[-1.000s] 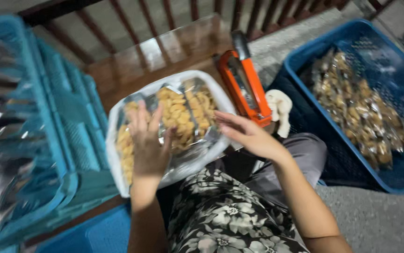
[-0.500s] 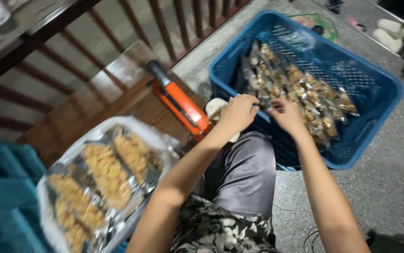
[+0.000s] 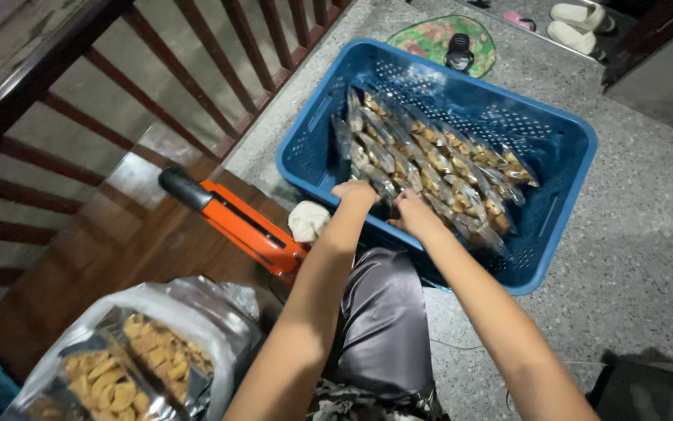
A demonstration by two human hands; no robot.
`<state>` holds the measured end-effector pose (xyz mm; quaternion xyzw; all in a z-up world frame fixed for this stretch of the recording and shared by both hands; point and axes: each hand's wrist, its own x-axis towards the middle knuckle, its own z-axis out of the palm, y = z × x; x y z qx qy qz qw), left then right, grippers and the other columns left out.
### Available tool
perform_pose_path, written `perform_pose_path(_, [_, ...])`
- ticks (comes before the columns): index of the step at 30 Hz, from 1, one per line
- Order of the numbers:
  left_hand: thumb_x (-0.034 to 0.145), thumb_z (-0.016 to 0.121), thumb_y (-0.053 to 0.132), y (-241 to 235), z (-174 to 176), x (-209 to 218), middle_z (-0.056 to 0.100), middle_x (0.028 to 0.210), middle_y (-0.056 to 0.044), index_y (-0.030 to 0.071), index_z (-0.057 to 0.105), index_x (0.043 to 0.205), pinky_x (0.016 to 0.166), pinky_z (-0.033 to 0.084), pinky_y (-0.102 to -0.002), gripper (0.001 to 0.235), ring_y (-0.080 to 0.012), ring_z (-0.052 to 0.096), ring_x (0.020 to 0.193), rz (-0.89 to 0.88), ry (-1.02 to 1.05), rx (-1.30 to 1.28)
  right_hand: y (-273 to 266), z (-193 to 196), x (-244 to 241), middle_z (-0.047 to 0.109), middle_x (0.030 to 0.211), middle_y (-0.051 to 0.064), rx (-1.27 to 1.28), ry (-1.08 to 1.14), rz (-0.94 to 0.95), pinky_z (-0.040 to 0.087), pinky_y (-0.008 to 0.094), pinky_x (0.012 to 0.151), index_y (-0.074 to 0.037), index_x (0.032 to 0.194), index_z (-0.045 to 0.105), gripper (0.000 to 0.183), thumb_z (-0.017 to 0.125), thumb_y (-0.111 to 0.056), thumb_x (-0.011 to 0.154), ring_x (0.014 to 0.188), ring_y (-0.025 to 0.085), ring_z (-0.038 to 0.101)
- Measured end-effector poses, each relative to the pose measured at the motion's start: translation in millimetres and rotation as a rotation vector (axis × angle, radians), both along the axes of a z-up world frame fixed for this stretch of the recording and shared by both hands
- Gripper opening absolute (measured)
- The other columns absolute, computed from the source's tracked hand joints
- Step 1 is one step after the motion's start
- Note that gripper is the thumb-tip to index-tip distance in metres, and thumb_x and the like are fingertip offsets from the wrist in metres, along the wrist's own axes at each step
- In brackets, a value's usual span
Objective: The person places small transparent snack packets into a larger white plastic bag. They use a handheld heat sealer to seal the top of the bag and then tie the bag closed with a plastic tie.
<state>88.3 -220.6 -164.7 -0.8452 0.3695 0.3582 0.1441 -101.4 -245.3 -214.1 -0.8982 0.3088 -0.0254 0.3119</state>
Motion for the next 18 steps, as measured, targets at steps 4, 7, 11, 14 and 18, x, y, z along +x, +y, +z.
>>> perform_pose_path(4, [0.093, 0.059, 0.069, 2, 9, 1, 0.045, 0.158, -0.007, 0.016, 0.05, 0.151, 0.115, 0.03, -0.062, 0.079, -0.0338, 0.044, 0.144, 0.056, -0.009, 0.09, 2, 3, -4, 0.078, 0.108, 0.018, 0.133, 0.211, -0.071, 0.057, 0.046, 0.093, -0.012, 0.102, 0.079, 0.031, 0.077, -0.032, 0.078, 0.103, 0.037, 0.073])
perform_pose_path(7, [0.099, 0.052, 0.064, 9, 36, -5, 0.049, 0.155, -0.008, 0.018, 0.054, 0.149, 0.119, 0.017, -0.073, 0.068, -0.0384, 0.044, 0.144, -0.049, -0.102, 0.105, 5, -2, 1, 0.074, 0.113, 0.022, 0.054, 0.522, 0.002, 0.054, 0.048, 0.095, -0.012, 0.108, 0.078, 0.046, 0.076, -0.052, 0.085, 0.109, 0.039, 0.07])
perform_pose_path(11, [0.097, 0.057, 0.062, 13, 45, -2, 0.06, 0.146, -0.008, 0.015, 0.064, 0.14, 0.122, 0.017, -0.068, 0.064, -0.0353, 0.054, 0.137, 0.037, -0.143, -0.086, 11, 31, 2, 0.071, 0.116, 0.02, 0.109, 0.522, -0.136, 0.055, 0.05, 0.094, -0.014, 0.112, 0.074, 0.048, 0.077, -0.053, 0.083, 0.112, 0.039, 0.068])
perform_pose_path(14, [0.091, 0.068, 0.058, 18, 35, -2, 0.064, 0.14, -0.009, 0.016, 0.068, 0.132, 0.116, 0.034, -0.057, 0.059, -0.0327, 0.061, 0.13, 0.135, -0.027, -0.28, 18, 66, 4, 0.072, 0.114, 0.019, 0.088, 0.433, -0.243, 0.055, 0.053, 0.09, -0.016, 0.114, 0.072, 0.045, 0.077, -0.047, 0.082, 0.109, 0.04, 0.068])
perform_pose_path(18, [0.091, 0.07, 0.053, 21, 37, -3, 0.067, 0.135, -0.012, 0.016, 0.07, 0.127, 0.101, 0.052, -0.048, 0.052, -0.0338, 0.064, 0.126, 0.2, 0.026, -0.341, 25, 99, 6, 0.074, 0.108, 0.018, 0.037, 0.351, -0.347, 0.056, 0.052, 0.088, -0.016, 0.109, 0.076, 0.04, 0.075, -0.048, 0.085, 0.105, 0.038, 0.07])
